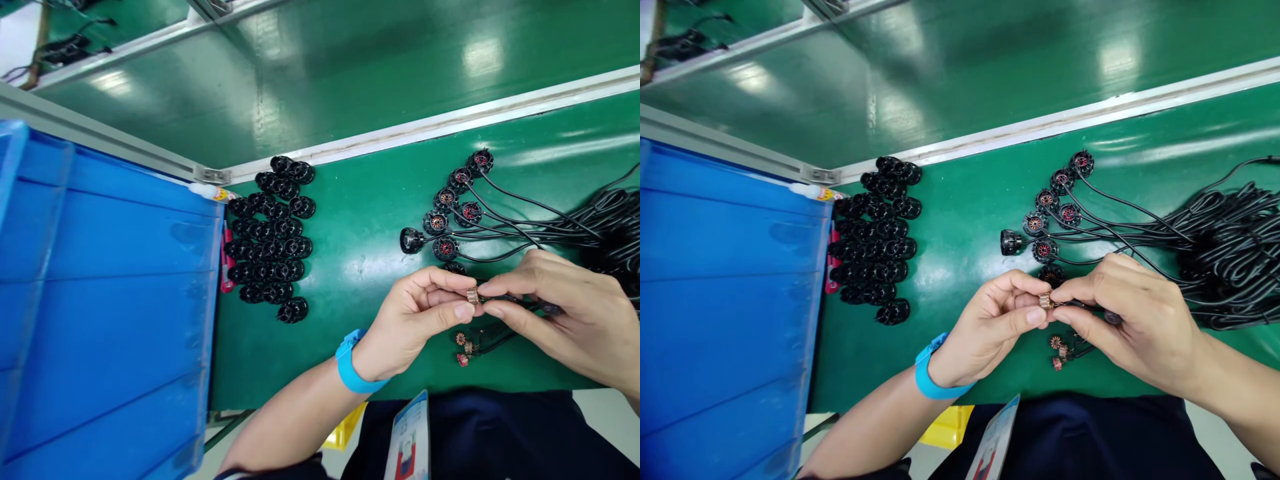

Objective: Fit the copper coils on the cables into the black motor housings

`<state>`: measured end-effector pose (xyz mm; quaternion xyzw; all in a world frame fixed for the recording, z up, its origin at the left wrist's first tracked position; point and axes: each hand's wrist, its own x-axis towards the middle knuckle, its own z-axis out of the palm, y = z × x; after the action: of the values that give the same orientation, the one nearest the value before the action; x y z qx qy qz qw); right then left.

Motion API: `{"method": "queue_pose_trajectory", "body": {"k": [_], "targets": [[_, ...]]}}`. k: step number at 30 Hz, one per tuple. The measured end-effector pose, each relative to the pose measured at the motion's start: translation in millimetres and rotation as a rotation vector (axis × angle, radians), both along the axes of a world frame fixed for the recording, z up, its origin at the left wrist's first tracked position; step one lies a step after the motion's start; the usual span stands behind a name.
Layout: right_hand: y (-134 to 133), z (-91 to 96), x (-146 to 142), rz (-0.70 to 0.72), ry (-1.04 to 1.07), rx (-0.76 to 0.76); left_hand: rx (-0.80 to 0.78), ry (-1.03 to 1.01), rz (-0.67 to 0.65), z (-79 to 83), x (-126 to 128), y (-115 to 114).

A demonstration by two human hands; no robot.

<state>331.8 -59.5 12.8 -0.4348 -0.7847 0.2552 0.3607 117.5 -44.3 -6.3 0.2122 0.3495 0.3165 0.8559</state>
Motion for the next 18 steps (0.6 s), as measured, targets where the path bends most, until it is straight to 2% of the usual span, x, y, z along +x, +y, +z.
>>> {"method": "queue_pose_trajectory", "body": {"k": [10, 18], "targets": [[-3.5, -2.3, -8.1, -0.044, -0.071, 0.067, 0.003, -0.023, -0.036, 0.7, 1.2, -1.0], [-5.0, -5.5, -6.7, -0.028, -0.094, 0.112, 0.008, 0.0, 0.013, 0.8, 1.2, -1.3]]}}
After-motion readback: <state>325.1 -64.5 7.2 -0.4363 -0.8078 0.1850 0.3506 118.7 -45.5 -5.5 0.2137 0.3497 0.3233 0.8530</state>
